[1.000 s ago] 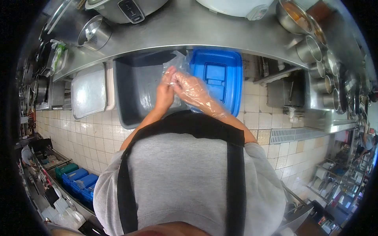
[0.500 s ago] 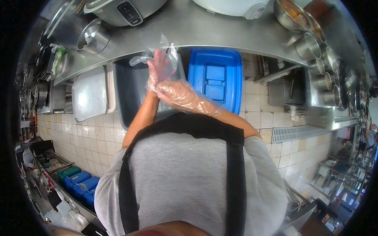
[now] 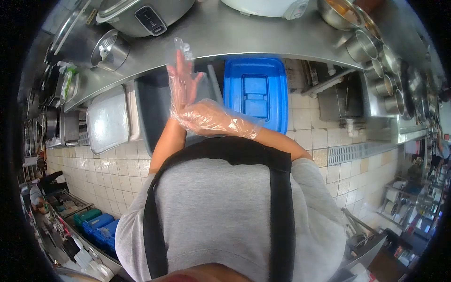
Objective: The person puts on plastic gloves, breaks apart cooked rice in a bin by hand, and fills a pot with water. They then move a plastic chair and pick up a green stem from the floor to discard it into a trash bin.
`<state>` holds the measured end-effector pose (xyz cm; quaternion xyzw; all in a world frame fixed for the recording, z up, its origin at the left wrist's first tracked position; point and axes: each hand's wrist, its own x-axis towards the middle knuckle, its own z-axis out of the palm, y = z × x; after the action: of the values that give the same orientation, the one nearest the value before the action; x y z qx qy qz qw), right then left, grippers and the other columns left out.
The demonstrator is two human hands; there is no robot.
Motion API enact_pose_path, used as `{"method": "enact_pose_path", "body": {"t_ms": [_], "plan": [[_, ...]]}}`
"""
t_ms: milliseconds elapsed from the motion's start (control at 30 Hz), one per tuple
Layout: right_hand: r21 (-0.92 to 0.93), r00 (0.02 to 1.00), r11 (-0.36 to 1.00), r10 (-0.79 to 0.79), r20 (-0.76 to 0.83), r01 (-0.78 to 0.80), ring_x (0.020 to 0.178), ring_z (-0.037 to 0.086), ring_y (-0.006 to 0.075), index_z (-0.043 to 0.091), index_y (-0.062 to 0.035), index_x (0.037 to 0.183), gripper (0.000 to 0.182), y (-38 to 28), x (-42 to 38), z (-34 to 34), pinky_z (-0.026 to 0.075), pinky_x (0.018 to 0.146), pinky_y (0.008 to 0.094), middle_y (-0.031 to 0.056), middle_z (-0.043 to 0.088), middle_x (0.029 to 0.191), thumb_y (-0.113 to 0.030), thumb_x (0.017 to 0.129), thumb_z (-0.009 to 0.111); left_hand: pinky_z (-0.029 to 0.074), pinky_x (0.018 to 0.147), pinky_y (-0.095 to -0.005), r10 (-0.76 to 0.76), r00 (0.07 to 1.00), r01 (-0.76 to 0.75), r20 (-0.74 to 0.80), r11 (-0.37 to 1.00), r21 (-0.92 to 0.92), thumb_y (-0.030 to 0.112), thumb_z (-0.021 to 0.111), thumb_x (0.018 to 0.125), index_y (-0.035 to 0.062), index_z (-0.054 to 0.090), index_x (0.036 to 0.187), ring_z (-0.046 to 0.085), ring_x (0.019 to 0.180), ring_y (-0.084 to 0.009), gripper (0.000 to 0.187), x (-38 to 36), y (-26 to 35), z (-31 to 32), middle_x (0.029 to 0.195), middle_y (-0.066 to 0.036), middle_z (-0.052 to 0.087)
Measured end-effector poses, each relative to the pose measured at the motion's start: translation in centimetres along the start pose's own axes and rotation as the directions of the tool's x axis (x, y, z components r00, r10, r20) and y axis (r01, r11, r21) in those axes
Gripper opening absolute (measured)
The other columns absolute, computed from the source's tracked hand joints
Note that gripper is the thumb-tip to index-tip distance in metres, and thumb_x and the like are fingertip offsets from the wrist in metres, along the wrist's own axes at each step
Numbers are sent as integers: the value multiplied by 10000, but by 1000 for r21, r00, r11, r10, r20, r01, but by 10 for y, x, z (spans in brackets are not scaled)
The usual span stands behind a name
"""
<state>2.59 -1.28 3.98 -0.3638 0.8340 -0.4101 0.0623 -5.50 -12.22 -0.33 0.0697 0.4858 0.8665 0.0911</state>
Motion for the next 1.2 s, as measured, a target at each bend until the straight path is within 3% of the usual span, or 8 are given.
{"method": "enact_pose_path", "body": {"t_ms": [300, 433, 500, 667, 767, 1033, 1067, 1200], "plan": [[-64, 994, 998, -37, -106, 31, 671, 584, 365, 567, -90, 832, 117, -5, -17, 39, 443, 625, 464, 142, 588, 750, -193, 859, 516, 113, 1083, -526, -18, 966, -74, 259, 939, 337, 539, 475, 881, 217, 124, 1472, 38, 1408, -256, 759, -4, -12, -5, 1529, -67, 101], [-35, 991, 999, 33, -126, -37, 690, 584, 355, 570, -82, 806, 167, -22, -34, 36, 441, 639, 453, 138, 590, 755, -216, 873, 496, 51, 1104, -471, -159, 981, 153, 107, 986, 62, 551, 408, 906, 198, 161, 1468, 140, 1395, -264, 708, -10, -14, 16, 1515, -100, 157], [-72, 990, 993, 90, -112, -98, 712, 589, 348, 582, -76, 807, 187, -30, -43, 33, 443, 656, 454, 145, 596, 773, -228, 873, 496, -59, 1096, -498, 7, 937, -80, 349, 977, 196, 628, 287, 900, 151, 200, 1457, -147, 1398, -230, 738, -19, -21, 26, 1540, -60, -17], [-17, 961, 1000, 13, -277, -19, 752, 592, 350, 591, -62, 834, 204, -32, -79, 46, 455, 683, 447, 159, 606, 806, -237, 879, 494, 460, 905, -411, -124, 899, 220, 420, 958, -187, 619, 352, 891, 132, 127, 1461, 452, 1207, -314, 783, -37, -38, 55, 1433, -170, 315], [-32, 922, 999, -23, -386, 12, 744, 588, 348, 581, -60, 853, 221, -49, -105, 42, 457, 674, 440, 157, 602, 794, -254, 895, 483, 403, 986, -448, -279, 873, 456, 400, 758, -466, 615, 355, 890, 107, 245, 1432, 422, 1238, -339, 750, -58, -50, 86, 1403, -178, 363], [384, 744, 797, 588, -317, -466, 716, 621, 228, 612, -54, 957, 363, -76, -280, 66, 482, 658, 373, 116, 644, 807, -392, 917, 486, 268, 1070, -522, -206, 541, 828, 815, 301, -474, 594, 368, 893, 104, 284, 1418, 299, 1330, -351, 723, -139, -84, 227, 1418, -197, 341], [741, 601, 538, 765, -231, -401, 790, 602, 196, 612, -26, 992, 402, -69, -309, 70, 492, 708, 326, 135, 634, 876, -405, 902, 513, 247, 1077, -526, -180, 443, 889, 878, 212, -405, 591, 383, 889, 117, 282, 1421, 292, 1331, -361, 720, -161, -88, 246, 1424, -200, 331], [892, 413, 390, 790, -452, 230, 847, 593, 192, 572, -17, 1068, 431, -110, -410, 90, 500, 703, 328, 130, 602, 985, -409, 900, 512, 283, 1037, -573, -79, 30, 998, 996, -45, -33, 595, 422, 875, 126, 264, 1427, 357, 1282, -399, 741, -270, -115, 314, 1398, -222, 359]]}}
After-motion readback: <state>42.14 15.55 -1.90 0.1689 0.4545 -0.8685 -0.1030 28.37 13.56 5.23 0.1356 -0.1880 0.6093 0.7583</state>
